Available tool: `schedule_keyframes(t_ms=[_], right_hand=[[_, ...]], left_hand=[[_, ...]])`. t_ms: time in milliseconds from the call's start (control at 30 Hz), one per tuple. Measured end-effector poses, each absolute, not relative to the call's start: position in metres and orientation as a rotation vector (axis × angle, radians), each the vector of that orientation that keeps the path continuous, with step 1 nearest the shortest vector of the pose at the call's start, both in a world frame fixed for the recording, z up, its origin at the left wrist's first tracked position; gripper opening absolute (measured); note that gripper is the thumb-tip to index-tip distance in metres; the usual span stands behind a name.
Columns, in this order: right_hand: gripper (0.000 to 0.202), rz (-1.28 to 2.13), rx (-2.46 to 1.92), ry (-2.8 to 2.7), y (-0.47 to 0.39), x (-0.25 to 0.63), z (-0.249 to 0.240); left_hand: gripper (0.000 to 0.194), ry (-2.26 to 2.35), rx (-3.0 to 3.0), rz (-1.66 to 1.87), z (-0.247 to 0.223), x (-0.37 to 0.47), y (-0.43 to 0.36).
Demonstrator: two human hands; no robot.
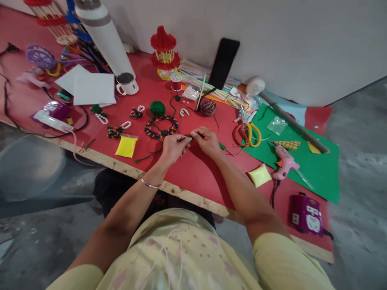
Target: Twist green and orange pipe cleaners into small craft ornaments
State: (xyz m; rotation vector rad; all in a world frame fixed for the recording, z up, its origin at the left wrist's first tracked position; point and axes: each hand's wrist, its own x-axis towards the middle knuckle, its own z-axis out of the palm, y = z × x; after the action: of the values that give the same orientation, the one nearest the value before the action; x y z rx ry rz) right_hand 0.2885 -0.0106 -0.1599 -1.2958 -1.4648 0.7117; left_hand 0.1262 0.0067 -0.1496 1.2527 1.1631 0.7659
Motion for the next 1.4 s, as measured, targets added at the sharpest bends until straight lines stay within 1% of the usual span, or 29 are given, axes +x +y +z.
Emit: schedule_keyframes(t_ms=[233,367,533,633,733,867,967,1033,1100,1133,1167,1267,1400], right_hand=[[0.032,0.685,-1.368,-1.374,-0.01,0.281,-0.166],[0.042,0.917,-1.347,-1.294,-0.007,0.284,-0.161],[0.05,1.138,-1.278,-1.106,-0.008,0.291,-0.153],[0.046,1.175,-1.227,-1.076,-0.009,0.295,-0.15],[0.041,1.177,-1.215,-1.17,-0.01,0.298,-0.15],[0.033,1.077,-1.246,-1.322,-0.009,0.297,-0.153],[0.026,1.013,-1.254,-1.339,-0.008,0.295,-0.156],[0.03,1.029,-1.195,-1.297,-0.007,0.295,-0.159],[0.044,1.065,-1.121,-1.246,-0.007,0.296,-0.163],[0.048,1.078,-1.099,-1.231,-0.007,0.297,-0.165],[0.048,1.086,-1.094,-1.223,-0.007,0.298,-0.167],[0.036,1.101,-1.131,-1.216,-0.007,0.299,-0.17],[0.031,1.165,-1.143,-1.204,-0.008,0.299,-0.166]], left_hand=[[0.029,1.191,1.188,0.822,-0.149,0.128,0.003],[0.021,1.143,1.084,0.866,-0.147,0.127,0.004],[0.023,1.094,1.042,0.861,-0.144,0.123,0.006],[0.024,1.11,1.035,0.844,-0.142,0.123,0.005],[0.023,1.128,1.029,0.833,-0.14,0.124,0.005],[0.024,1.13,1.032,0.856,-0.141,0.124,0.004],[0.026,1.114,1.008,0.877,-0.142,0.124,0.004],[0.028,1.131,0.982,0.876,-0.142,0.124,0.004],[0.028,1.15,0.965,0.869,-0.141,0.124,0.005],[0.028,1.153,0.963,0.868,-0.141,0.125,0.005],[0.027,1.15,0.964,0.87,-0.141,0.125,0.005],[0.022,1.118,1.014,0.863,-0.142,0.125,0.007],[0.036,1.098,1.14,0.781,-0.142,0.122,0.01]])
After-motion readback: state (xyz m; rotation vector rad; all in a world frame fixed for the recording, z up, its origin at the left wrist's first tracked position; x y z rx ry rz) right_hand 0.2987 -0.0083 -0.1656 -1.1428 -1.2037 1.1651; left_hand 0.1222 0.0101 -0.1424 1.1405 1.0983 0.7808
